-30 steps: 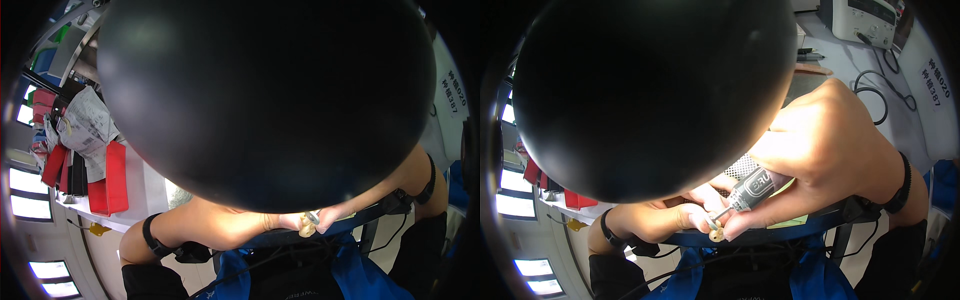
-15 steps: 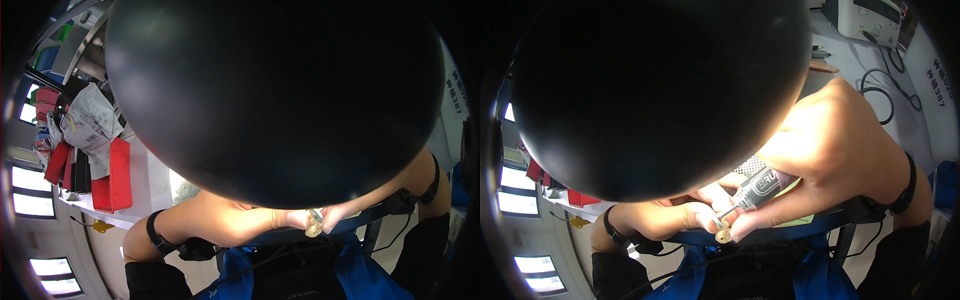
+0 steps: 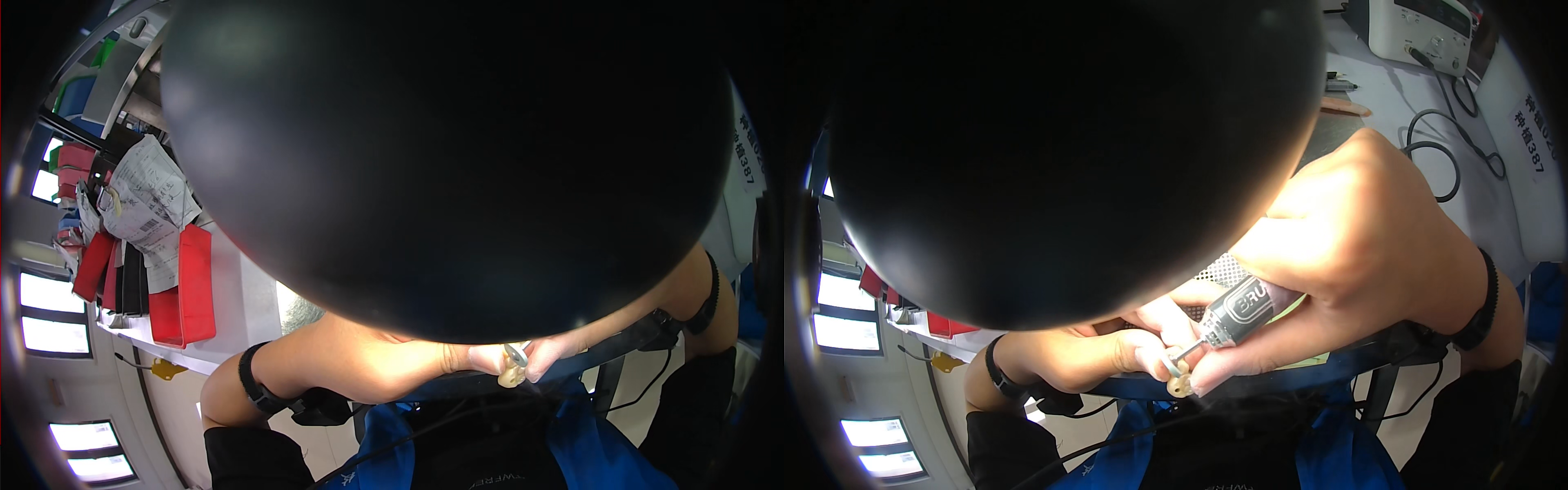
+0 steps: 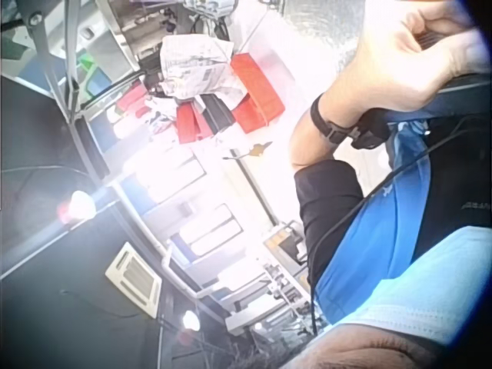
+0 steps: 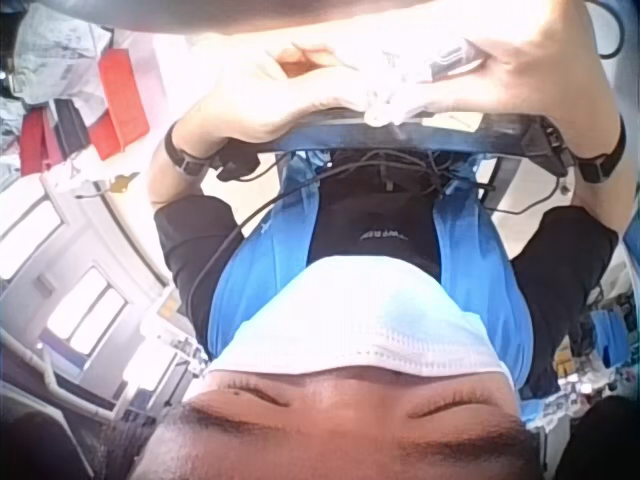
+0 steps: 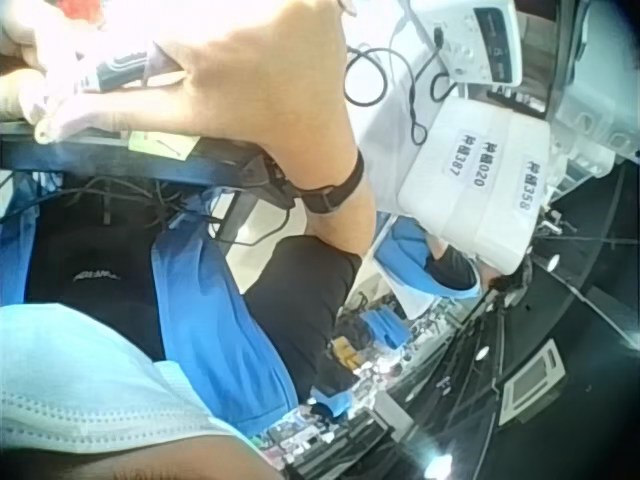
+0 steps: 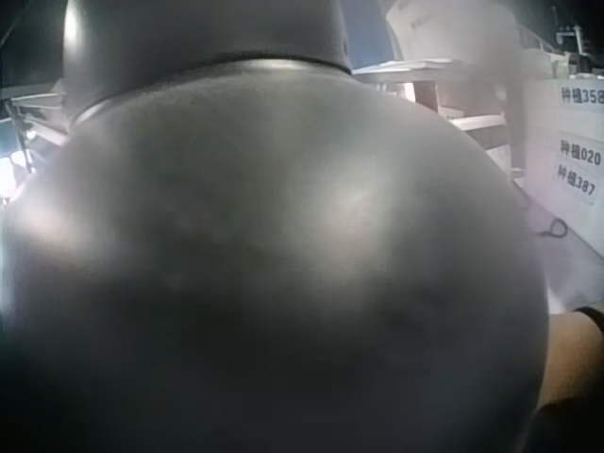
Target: The recorder is working on a dental mold, using tools to refine or adjust components under a lamp in a dental lab.
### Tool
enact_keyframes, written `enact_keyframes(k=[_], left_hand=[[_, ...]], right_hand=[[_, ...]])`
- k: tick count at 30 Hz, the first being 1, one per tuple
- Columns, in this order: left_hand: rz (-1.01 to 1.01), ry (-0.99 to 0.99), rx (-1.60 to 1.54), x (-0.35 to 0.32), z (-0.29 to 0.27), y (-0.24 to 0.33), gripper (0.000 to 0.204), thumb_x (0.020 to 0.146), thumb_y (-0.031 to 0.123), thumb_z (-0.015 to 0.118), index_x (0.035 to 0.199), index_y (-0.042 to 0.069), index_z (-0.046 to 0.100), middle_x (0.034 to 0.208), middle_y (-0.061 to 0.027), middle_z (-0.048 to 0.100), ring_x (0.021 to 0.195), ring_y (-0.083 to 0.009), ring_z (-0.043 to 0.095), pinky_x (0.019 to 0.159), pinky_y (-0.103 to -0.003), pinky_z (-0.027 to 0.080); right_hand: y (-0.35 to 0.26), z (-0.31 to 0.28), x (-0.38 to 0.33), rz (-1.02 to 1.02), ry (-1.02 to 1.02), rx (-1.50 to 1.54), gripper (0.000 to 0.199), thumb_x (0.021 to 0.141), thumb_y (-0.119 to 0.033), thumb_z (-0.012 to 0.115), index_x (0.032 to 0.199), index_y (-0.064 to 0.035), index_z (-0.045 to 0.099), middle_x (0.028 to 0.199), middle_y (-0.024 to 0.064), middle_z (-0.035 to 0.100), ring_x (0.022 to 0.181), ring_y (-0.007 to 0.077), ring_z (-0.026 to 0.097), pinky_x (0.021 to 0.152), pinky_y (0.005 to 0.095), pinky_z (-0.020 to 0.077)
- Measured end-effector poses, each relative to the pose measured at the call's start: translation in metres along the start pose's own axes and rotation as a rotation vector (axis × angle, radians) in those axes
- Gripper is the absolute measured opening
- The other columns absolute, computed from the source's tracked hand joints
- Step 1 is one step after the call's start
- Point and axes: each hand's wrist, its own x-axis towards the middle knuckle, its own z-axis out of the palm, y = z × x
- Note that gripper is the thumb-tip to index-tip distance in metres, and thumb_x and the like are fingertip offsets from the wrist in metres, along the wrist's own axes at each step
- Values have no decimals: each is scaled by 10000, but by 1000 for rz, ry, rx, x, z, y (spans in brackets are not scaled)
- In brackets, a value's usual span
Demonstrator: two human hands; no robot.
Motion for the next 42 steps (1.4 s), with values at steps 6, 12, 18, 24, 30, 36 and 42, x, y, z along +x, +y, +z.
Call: enact_keyframes(k=[6,12,18,24,30,36,42], left_hand=[[-83,-120,-48,7,-2,0,241,973,250,737,1117,60,770,1018,-65,758,940,-196,709,833,-310,546],[-52,29,-98,-2,3,0,212,965,207,745,1104,51,781,1039,-77,768,950,-194,720,845,-313,556],[7,14,-104,0,2,-2,205,957,173,747,1111,42,780,1046,-87,770,961,-192,726,853,-301,558],[25,-2,-72,-2,0,-1,207,961,159,735,1131,47,776,1070,-90,769,980,-205,726,855,-313,556],[26,19,-61,-4,1,0,220,961,157,733,1151,53,770,1092,-96,764,995,-221,724,858,-321,555],[51,32,-55,-4,0,-2,231,958,159,738,1164,58,767,1102,-95,761,999,-225,722,859,-326,555],[16,47,-130,-3,4,0,220,954,182,749,1132,56,778,1065,-84,768,974,-215,726,857,-316,554]], right_hand=[[-10,-28,10,115,-294,-26,663,670,-688,861,526,-126,538,466,-55,428,373,113,468,367,278,294],[0,-20,14,68,-182,27,653,661,-668,878,516,-136,527,457,-54,421,374,115,474,367,278,297],[-4,-22,14,95,-183,21,646,652,-648,895,506,-146,515,449,-54,415,374,117,479,367,278,300],[0,-23,14,97,-277,21,649,659,-644,893,502,-146,507,448,-51,423,371,122,482,365,282,302],[6,-2,-2,58,-19,96,647,674,-645,883,505,-140,515,449,-51,428,370,118,481,362,281,299],[2,-14,19,51,-307,65,633,683,-639,882,524,-137,530,451,-55,433,369,112,472,358,277,295],[2,-13,7,62,-156,59,631,686,-634,883,526,-135,530,452,-55,429,370,113,473,360,279,296]])
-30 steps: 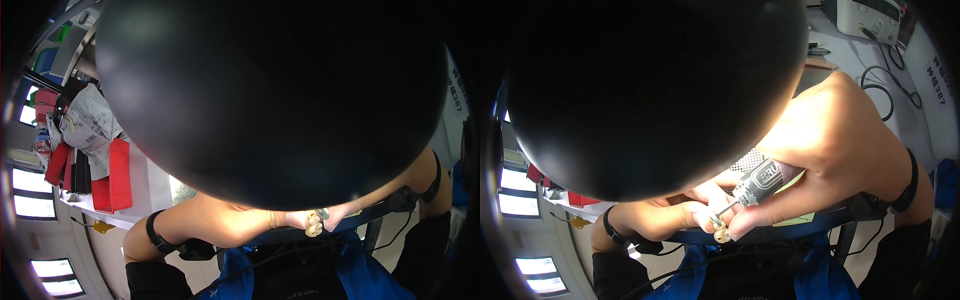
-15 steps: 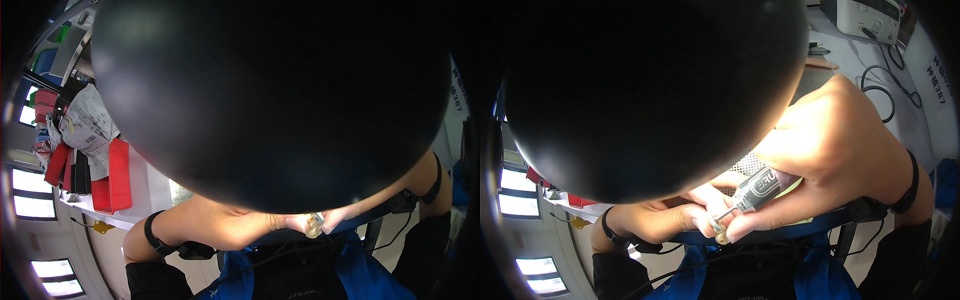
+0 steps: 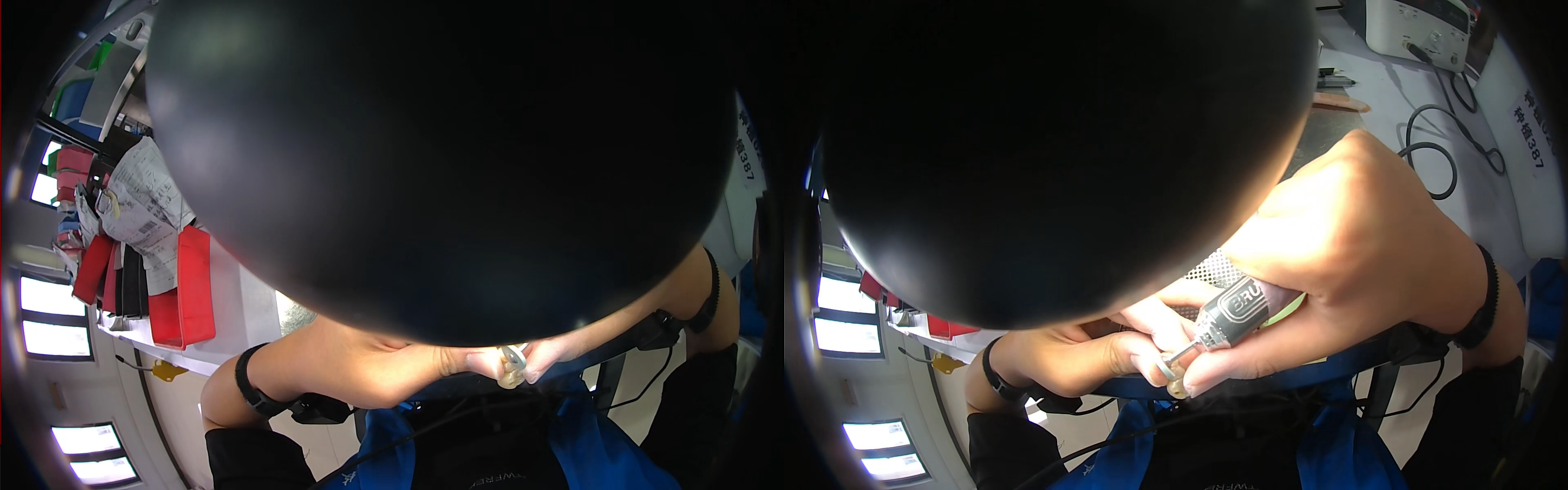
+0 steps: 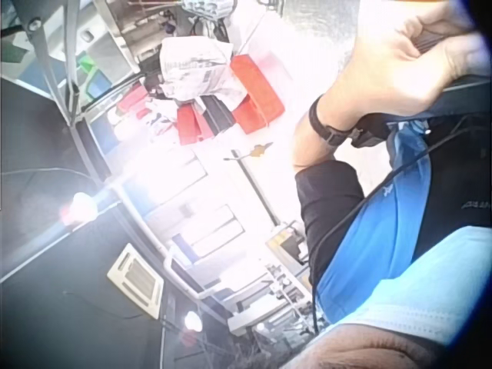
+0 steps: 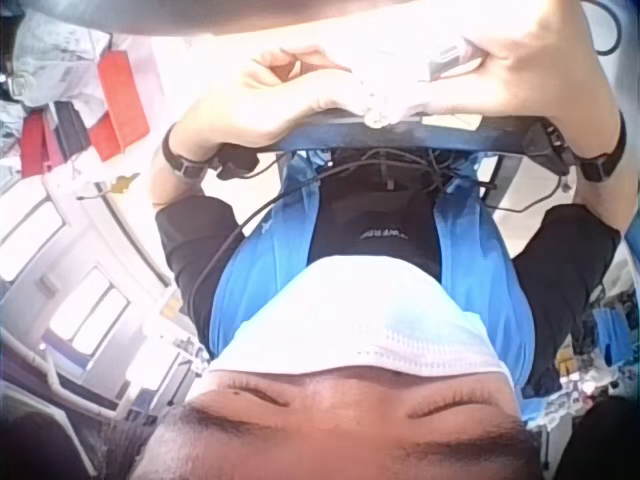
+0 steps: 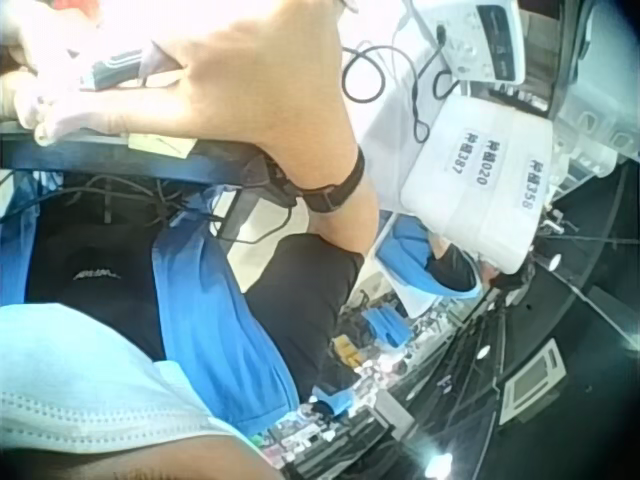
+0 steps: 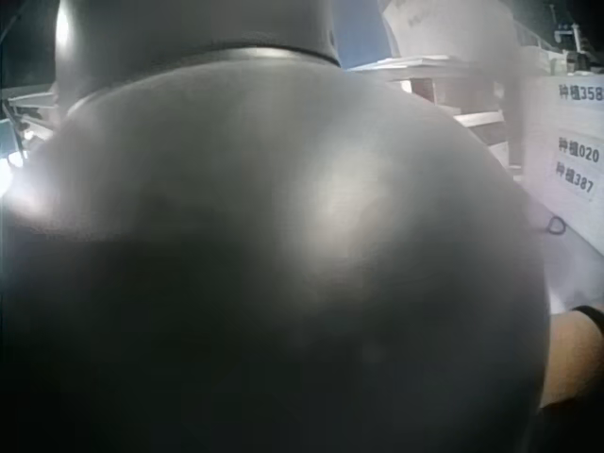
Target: The recorder is working on a dental mold, using tools to refine or adjust components under a lamp in a dental lab.
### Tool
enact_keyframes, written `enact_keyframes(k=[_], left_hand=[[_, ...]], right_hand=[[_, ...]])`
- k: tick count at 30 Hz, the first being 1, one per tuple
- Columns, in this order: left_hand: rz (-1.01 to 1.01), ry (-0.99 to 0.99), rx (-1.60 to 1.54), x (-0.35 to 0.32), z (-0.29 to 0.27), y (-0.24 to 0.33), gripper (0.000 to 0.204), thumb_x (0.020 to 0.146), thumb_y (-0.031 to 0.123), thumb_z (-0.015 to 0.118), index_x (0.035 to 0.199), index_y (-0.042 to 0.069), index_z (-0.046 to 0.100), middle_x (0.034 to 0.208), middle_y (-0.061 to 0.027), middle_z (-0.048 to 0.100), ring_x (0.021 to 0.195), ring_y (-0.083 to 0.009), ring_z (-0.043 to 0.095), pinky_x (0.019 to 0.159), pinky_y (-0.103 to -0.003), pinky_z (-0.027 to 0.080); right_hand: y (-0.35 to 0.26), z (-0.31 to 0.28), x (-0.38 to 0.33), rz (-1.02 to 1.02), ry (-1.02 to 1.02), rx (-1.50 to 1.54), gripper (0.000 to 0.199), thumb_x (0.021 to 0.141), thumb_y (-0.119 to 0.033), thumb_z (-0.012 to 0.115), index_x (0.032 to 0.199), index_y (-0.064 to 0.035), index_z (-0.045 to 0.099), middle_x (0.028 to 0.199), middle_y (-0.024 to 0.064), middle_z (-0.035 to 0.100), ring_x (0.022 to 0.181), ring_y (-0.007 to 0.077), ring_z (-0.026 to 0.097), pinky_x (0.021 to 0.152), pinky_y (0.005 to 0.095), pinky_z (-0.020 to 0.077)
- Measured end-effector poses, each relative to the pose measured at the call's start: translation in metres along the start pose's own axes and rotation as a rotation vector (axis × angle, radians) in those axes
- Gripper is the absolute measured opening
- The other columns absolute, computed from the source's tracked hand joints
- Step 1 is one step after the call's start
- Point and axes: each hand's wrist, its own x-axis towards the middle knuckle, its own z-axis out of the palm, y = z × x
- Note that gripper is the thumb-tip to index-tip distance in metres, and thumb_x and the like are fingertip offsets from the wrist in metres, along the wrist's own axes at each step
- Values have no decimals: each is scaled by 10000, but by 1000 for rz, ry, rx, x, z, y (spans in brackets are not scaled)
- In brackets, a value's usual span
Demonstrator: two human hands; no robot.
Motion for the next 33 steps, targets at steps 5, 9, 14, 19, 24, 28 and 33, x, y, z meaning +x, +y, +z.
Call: enact_keyframes(k=[5,9,14,19,24,28,33], left_hand=[[-46,10,6,-1,1,0,213,953,183,751,1120,53,781,1059,-79,771,962,-199,728,854,-303,554],[-69,10,-32,-1,1,1,210,954,180,751,1117,51,781,1056,-77,773,965,-193,727,859,-300,553],[-12,-11,32,1,-1,-2,209,956,183,749,1111,47,782,1041,-76,775,962,-190,727,855,-300,553],[-23,6,1,1,1,-1,211,954,182,752,1111,44,781,1051,-80,775,959,-187,730,854,-298,556],[-49,-8,15,0,-1,1,199,950,171,756,1094,38,786,1054,-88,776,956,-192,734,849,-298,562],[-48,74,-22,0,5,-1,172,935,139,769,1064,29,794,1046,-103,779,947,-199,739,843,-298,566],[12,106,37,-1,7,-5,150,925,119,776,1038,24,799,1039,-108,780,943,-198,742,839,-292,570]], right_hand=[[-1,-3,-3,6,-17,-11,631,688,-630,884,526,-134,530,451,-53,425,371,116,476,362,282,297],[0,-2,-4,-1,-3,-8,625,685,-623,888,528,-134,533,452,-53,425,372,118,479,364,282,299],[-2,0,-1,5,1,0,610,678,-609,896,532,-135,541,453,-54,431,374,119,484,365,280,302],[1,-3,-2,0,25,17,595,671,-595,905,537,-137,550,454,-55,437,377,121,489,367,279,306],[2,-4,-4,12,26,31,581,663,-581,914,541,-138,558,456,-56,443,379,122,494,369,277,310],[1,-4,-3,24,21,39,570,658,-569,921,545,-139,565,456,-57,448,381,123,498,370,276,312],[3,-4,-3,23,15,43,557,653,-560,926,551,-140,575,457,-56,454,382,123,502,371,276,318]])
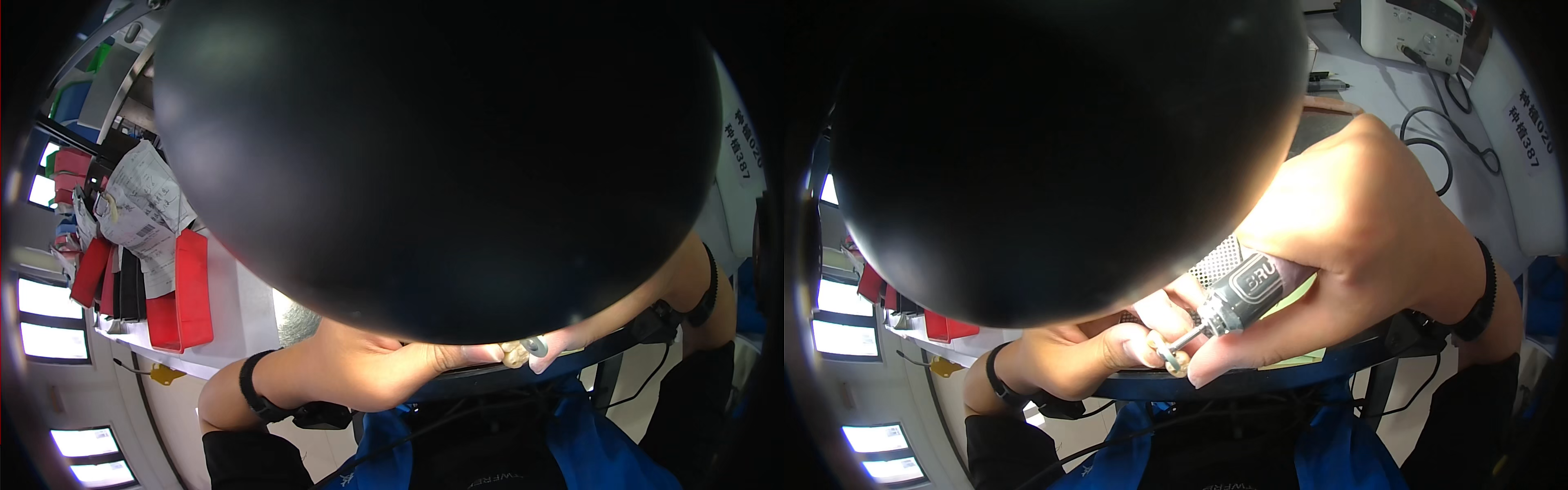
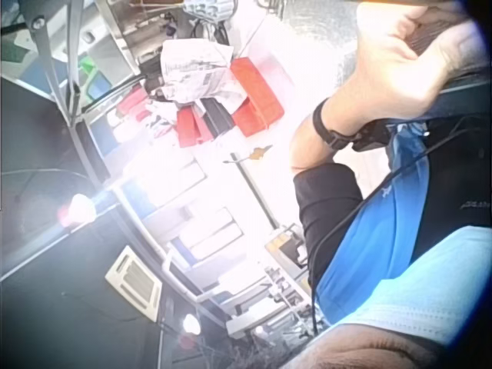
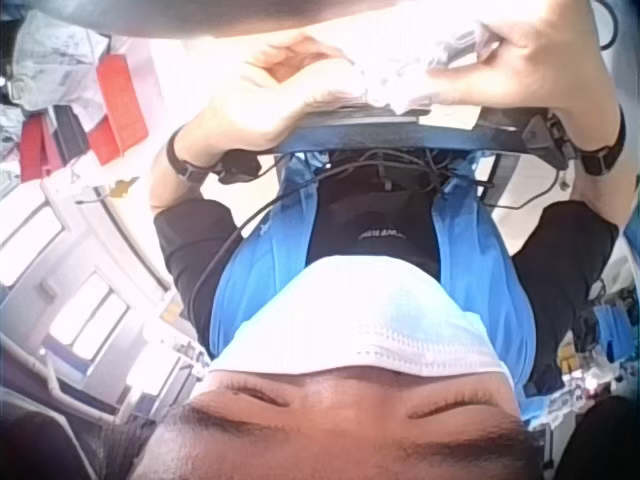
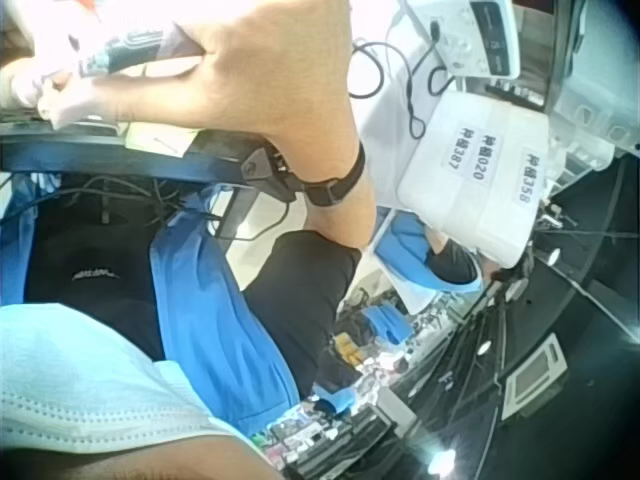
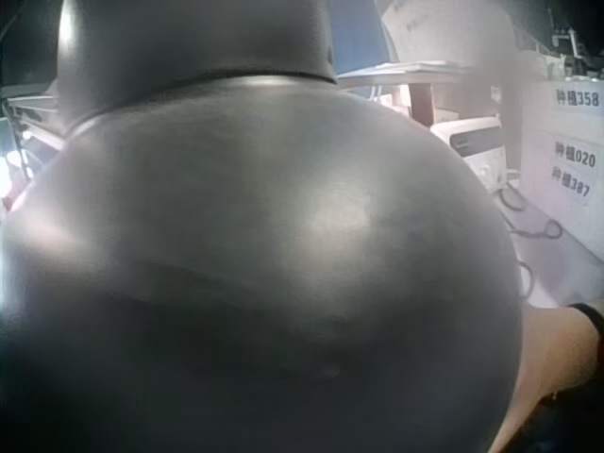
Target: The recorder is working on a dental mold, using tools to refine or adjust components under a lamp in a dental lab.
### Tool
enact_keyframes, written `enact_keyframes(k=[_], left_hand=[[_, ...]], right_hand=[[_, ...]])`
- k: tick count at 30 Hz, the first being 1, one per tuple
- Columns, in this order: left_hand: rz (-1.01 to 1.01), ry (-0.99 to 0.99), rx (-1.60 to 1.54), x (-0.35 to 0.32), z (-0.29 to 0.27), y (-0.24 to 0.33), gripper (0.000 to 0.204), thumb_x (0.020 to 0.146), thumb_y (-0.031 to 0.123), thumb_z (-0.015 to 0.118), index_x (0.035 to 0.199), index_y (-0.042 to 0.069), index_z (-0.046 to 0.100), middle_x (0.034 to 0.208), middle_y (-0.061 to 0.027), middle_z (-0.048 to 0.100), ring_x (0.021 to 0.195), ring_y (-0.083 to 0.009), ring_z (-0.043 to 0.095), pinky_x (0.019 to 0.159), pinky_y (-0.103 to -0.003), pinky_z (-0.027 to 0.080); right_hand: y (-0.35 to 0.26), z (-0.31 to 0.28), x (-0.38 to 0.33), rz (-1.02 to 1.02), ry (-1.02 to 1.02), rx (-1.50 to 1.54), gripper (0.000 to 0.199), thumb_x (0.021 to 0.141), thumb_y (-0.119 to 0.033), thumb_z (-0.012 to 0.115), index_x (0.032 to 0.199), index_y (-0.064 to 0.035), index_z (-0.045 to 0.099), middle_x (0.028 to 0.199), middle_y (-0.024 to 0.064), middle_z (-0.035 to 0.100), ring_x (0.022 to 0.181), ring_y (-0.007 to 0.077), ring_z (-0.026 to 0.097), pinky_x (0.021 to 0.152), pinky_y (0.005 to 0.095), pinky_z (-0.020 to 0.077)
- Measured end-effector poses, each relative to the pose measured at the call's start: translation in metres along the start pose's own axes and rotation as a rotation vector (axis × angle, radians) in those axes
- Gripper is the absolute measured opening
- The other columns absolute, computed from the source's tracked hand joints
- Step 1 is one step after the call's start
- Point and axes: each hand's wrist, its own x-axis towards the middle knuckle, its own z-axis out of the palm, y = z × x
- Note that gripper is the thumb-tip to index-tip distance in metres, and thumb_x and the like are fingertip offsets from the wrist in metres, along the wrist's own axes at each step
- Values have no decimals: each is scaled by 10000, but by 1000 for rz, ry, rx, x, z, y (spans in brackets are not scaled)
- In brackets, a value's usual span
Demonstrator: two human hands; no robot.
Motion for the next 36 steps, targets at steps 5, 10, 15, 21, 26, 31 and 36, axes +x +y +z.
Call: enact_keyframes(k=[5,10,15,21,26,31,36], left_hand=[[23,23,21,-1,1,-2,128,919,112,781,1011,28,807,1012,-102,785,915,-188,748,816,-282,577],[-75,97,-33,-3,6,4,100,900,85,795,985,34,813,978,-95,788,887,-178,752,806,-275,583],[-93,99,-79,-4,6,12,100,910,90,790,988,32,812,998,-96,789,906,-176,752,822,-275,582],[-62,68,-71,-3,2,12,164,958,143,748,1065,27,795,1040,-104,786,939,-186,749,845,-283,579],[-57,-21,-159,1,2,5,189,973,165,734,1093,30,788,1056,-103,784,959,-189,746,861,-287,574],[-50,47,-117,-3,2,7,198,972,177,736,1095,30,787,1059,-98,784,967,-186,743,873,-291,571],[-34,-11,-83,1,1,7,199,972,185,738,1087,31,788,1043,-95,784,951,-184,742,861,-291,574]], right_hand=[[-1,2,1,-5,4,-45,546,656,-562,921,558,-139,590,461,-53,458,383,125,502,371,279,320],[-2,0,0,4,15,-63,539,661,-564,916,563,-137,602,465,-51,459,384,129,499,371,284,319],[-5,-2,0,5,15,-98,532,665,-565,911,568,-134,614,469,-49,461,385,132,497,372,289,317],[0,-4,6,-60,2,-276,609,676,-610,885,544,-134,528,475,-42,421,385,135,448,372,295,301],[10,14,-9,-294,399,-232,651,694,-655,851,546,-132,493,492,-39,416,391,131,426,375,295,295],[12,20,2,-176,293,-224,646,697,-663,845,556,-131,505,508,-41,434,399,126,439,377,296,296],[-8,-17,10,-106,-126,-367,638,694,-656,850,555,-127,521,499,-41,431,393,129,438,376,299,290]])
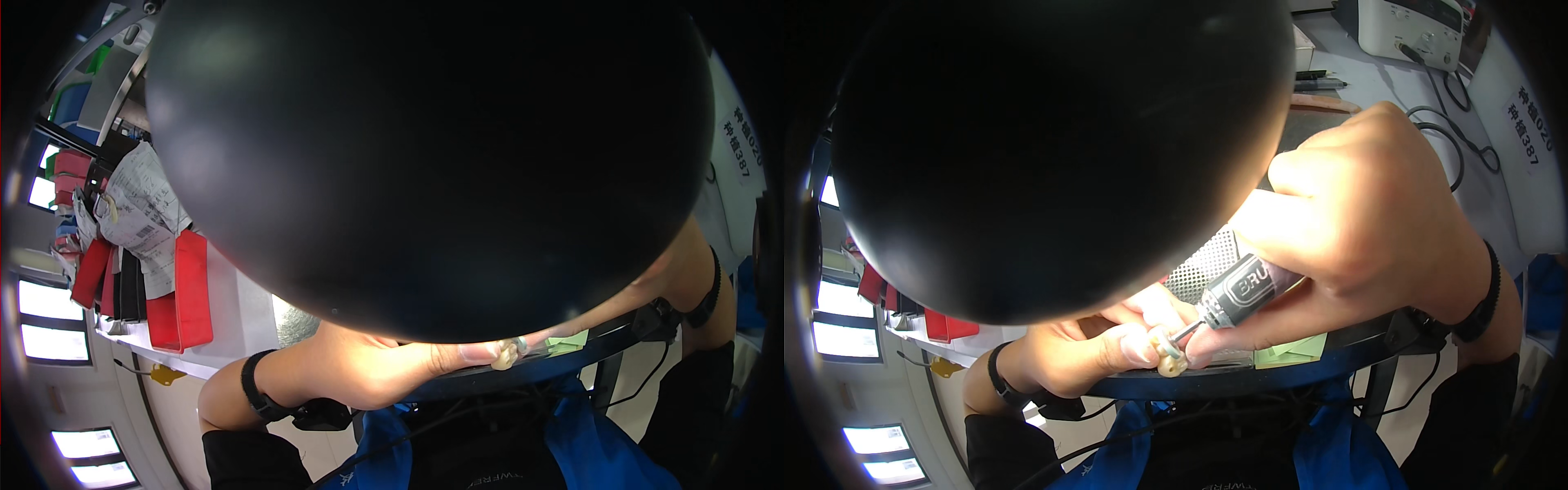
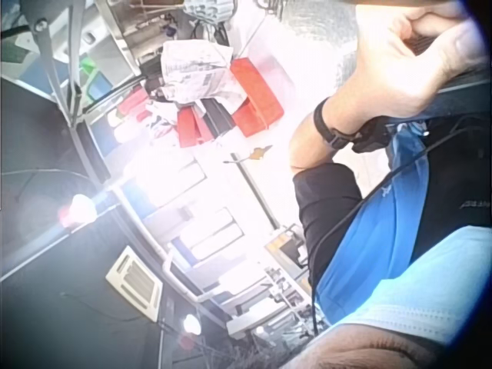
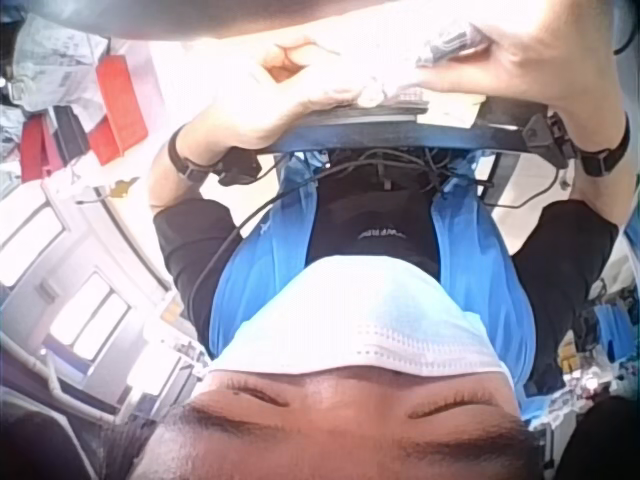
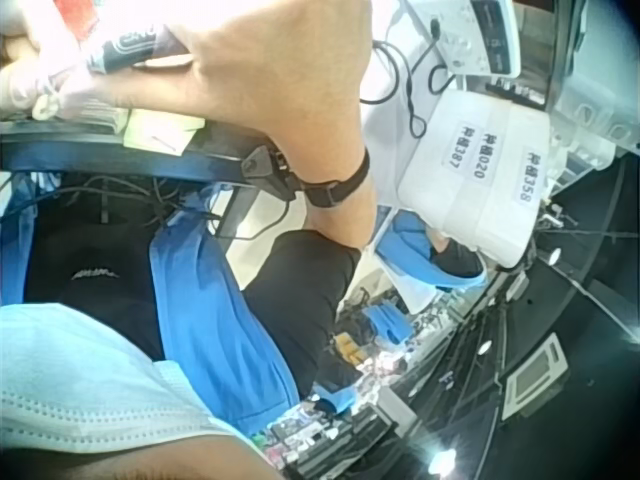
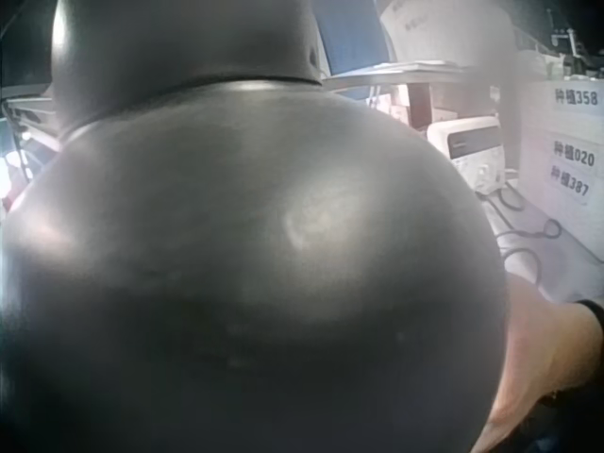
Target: The recorder is working on a dental mold, using tools to refine or adjust components under a lamp in a dental lab.
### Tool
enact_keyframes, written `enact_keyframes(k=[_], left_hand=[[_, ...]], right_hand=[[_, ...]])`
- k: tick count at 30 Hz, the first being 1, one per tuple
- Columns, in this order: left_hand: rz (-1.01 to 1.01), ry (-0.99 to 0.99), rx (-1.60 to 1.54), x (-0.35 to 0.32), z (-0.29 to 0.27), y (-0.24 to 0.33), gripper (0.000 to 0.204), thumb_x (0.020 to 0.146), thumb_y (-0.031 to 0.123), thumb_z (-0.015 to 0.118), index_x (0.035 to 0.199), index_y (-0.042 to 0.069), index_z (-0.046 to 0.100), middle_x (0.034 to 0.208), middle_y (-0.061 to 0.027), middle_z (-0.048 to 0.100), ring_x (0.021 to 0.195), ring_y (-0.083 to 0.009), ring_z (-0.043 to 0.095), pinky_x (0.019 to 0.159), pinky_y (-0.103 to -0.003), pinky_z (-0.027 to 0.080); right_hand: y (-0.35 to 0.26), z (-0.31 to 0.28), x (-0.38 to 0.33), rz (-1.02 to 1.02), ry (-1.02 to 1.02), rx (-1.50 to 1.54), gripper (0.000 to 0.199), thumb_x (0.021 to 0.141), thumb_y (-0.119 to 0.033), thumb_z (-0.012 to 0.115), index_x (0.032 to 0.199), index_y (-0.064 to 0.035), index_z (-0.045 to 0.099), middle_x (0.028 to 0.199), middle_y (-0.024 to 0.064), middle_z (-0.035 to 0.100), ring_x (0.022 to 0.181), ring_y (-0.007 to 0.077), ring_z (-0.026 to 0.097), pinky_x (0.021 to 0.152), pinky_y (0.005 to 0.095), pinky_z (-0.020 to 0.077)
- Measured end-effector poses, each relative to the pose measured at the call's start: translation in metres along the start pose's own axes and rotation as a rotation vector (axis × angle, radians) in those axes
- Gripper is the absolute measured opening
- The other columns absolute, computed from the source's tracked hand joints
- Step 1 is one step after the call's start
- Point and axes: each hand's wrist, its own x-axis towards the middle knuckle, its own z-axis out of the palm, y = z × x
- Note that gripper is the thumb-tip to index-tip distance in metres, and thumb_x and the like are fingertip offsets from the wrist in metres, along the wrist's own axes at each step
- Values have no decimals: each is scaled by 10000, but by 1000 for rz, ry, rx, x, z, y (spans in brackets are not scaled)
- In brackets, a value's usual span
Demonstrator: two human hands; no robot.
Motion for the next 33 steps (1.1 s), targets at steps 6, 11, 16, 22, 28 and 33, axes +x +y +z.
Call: enact_keyframes(k=[6,11,16,22,28,33], left_hand=[[1,-10,-25,0,1,-4,200,972,193,739,1083,33,788,1019,-90,783,932,-182,742,830,-288,578],[37,-25,-2,5,3,-3,198,975,195,736,1076,33,789,1014,-88,782,927,-180,741,819,-288,579],[-32,57,51,-6,-3,3,188,960,167,750,1088,34,787,1032,-96,781,943,-189,742,838,-292,579],[-14,108,40,-3,5,-6,183,931,124,777,1082,20,785,1048,-115,776,930,-201,745,833,-299,586],[-89,152,-12,-4,8,0,171,924,119,786,1054,8,786,1046,-110,774,931,-195,744,837,-301,590],[-50,90,66,-1,5,1,203,927,159,788,1062,7,781,1044,-107,773,930,-195,742,841,-303,588]], right_hand=[[-4,27,-14,54,320,149,613,692,-637,861,564,-121,557,494,-36,439,389,132,451,377,298,294],[-4,6,-8,86,-124,79,605,695,-633,861,567,-120,568,487,-31,442,392,129,466,378,295,311],[13,42,-8,-98,513,159,581,686,-609,879,571,-126,577,492,-34,464,401,133,490,382,292,324],[3,25,-19,-26,397,117,568,681,-599,885,579,-127,588,495,-34,471,402,135,493,383,293,325],[6,29,-17,-49,395,139,555,676,-590,892,587,-127,599,497,-35,479,403,136,496,384,294,327],[7,24,-20,-42,395,131,544,672,-582,897,594,-128,608,500,-36,486,405,138,498,385,295,328]])
